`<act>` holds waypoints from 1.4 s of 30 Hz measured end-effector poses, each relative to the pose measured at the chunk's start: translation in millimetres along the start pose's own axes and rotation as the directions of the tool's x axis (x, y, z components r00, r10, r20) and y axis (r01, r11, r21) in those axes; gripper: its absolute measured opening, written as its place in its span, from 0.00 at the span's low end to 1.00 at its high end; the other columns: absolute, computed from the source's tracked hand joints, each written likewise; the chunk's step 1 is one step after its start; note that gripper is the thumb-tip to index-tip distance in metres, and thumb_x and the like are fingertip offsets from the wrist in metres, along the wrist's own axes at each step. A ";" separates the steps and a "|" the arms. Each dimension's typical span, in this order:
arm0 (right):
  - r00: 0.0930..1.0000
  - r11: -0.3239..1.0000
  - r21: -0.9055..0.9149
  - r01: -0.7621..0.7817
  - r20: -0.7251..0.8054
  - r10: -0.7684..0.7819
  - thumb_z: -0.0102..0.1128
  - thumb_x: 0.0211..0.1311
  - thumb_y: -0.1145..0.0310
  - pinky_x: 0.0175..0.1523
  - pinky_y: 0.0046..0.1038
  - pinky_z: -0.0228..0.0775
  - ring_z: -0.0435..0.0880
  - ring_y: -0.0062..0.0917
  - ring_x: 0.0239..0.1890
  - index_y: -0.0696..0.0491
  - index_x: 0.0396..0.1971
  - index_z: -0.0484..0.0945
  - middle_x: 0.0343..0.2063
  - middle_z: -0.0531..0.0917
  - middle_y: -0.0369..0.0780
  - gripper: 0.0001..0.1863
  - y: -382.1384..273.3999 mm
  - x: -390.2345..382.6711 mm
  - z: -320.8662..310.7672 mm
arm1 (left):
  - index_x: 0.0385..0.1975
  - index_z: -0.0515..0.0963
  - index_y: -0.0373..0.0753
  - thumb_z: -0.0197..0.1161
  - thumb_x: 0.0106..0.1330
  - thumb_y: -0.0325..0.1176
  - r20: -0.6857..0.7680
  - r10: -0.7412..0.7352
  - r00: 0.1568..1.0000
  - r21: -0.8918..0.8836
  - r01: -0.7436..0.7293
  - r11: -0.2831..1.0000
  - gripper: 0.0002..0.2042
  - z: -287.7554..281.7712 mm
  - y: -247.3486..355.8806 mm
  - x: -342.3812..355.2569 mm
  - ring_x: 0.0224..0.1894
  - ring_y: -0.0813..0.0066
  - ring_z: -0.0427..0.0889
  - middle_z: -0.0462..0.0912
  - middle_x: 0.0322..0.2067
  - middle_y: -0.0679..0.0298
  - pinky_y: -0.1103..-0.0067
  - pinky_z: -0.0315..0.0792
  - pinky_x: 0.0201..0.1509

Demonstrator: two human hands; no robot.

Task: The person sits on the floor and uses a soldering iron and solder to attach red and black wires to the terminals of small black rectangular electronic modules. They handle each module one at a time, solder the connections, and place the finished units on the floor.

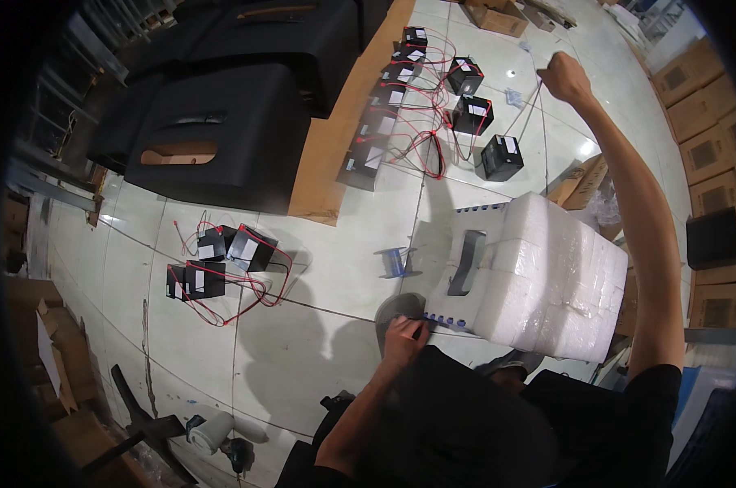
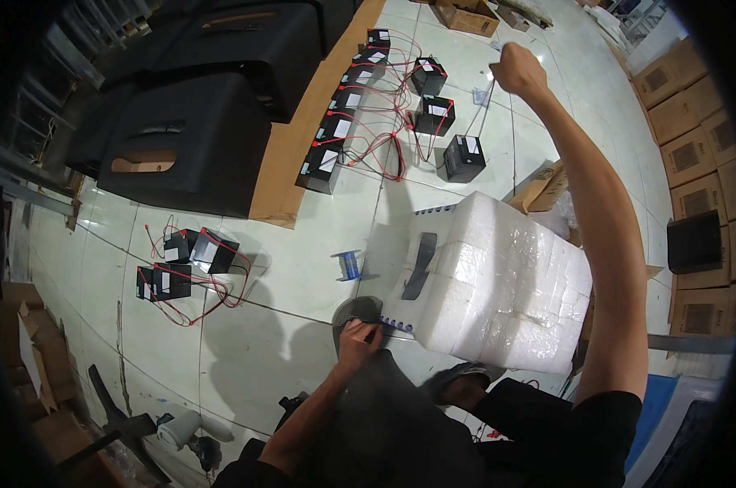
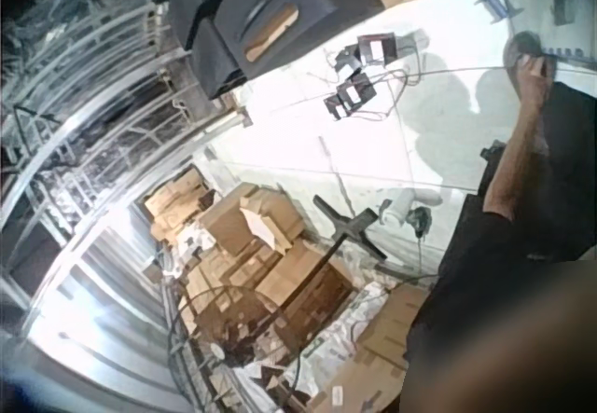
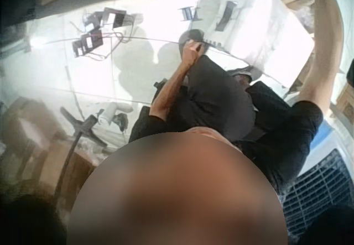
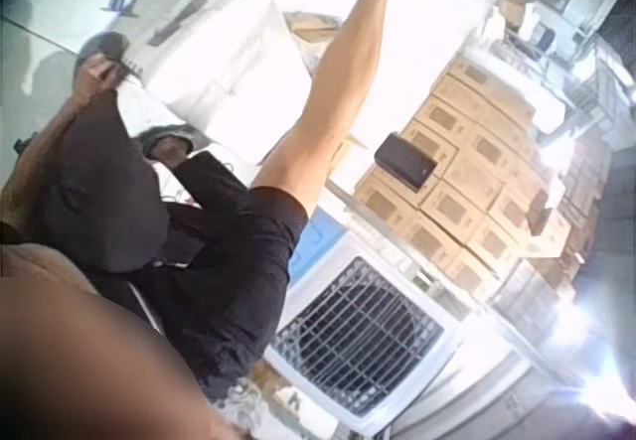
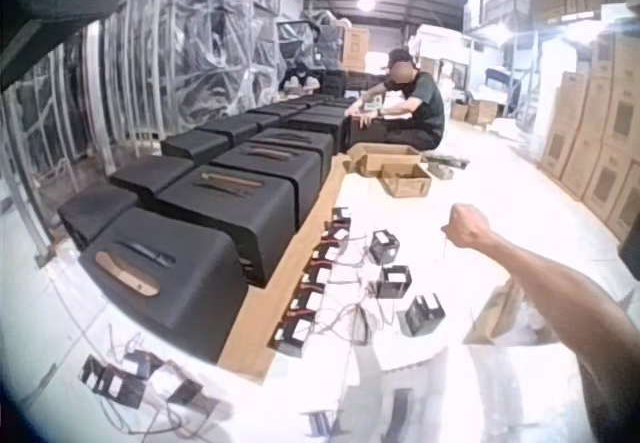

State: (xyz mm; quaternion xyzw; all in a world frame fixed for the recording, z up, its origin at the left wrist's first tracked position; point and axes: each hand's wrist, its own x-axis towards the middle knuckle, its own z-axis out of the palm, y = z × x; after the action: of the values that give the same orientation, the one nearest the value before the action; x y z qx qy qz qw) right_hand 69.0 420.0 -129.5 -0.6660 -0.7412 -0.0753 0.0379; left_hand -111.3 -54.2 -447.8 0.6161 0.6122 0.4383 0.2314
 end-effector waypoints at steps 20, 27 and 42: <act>0.982 0.951 0.246 0.185 -0.077 -0.171 0.65 0.56 0.58 0.47 0.45 0.76 0.84 0.50 0.43 0.62 0.34 0.82 0.37 0.84 0.56 0.19 -130.4 -14.3 7.3 | 0.26 0.83 0.37 0.69 0.56 0.28 0.035 -0.057 0.998 0.009 0.056 0.998 0.03 -0.5 4.9 -0.7 0.30 0.60 0.79 0.82 0.25 0.58 0.69 0.72 0.38; 0.897 0.950 -0.002 0.313 0.331 -0.295 0.61 0.54 0.65 0.43 0.41 0.78 0.86 0.46 0.40 0.61 0.33 0.83 0.35 0.86 0.51 0.13 -52.1 -33.2 48.7 | 0.26 0.84 0.38 0.70 0.54 0.28 0.007 0.011 1.000 0.018 -0.011 1.000 0.03 1.1 -1.4 -1.9 0.28 0.63 0.79 0.82 0.24 0.61 0.71 0.72 0.35; 0.852 0.829 0.253 0.499 0.028 -0.522 0.61 0.64 0.68 0.55 0.36 0.75 0.84 0.42 0.46 0.61 0.48 0.81 0.43 0.84 0.52 0.16 -3.9 -171.3 -67.0 | 0.25 0.81 0.38 0.68 0.54 0.26 -0.015 -0.039 0.999 0.002 0.039 0.999 0.02 5.3 -3.4 -5.6 0.30 0.57 0.80 0.82 0.24 0.58 0.66 0.74 0.37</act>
State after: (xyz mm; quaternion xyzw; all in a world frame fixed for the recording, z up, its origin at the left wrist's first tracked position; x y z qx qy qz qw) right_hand 81.0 240.7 -90.4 -0.4368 -0.8968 0.0382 0.0595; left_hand -108.1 -57.8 -454.7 0.6010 0.6264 0.4376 0.2344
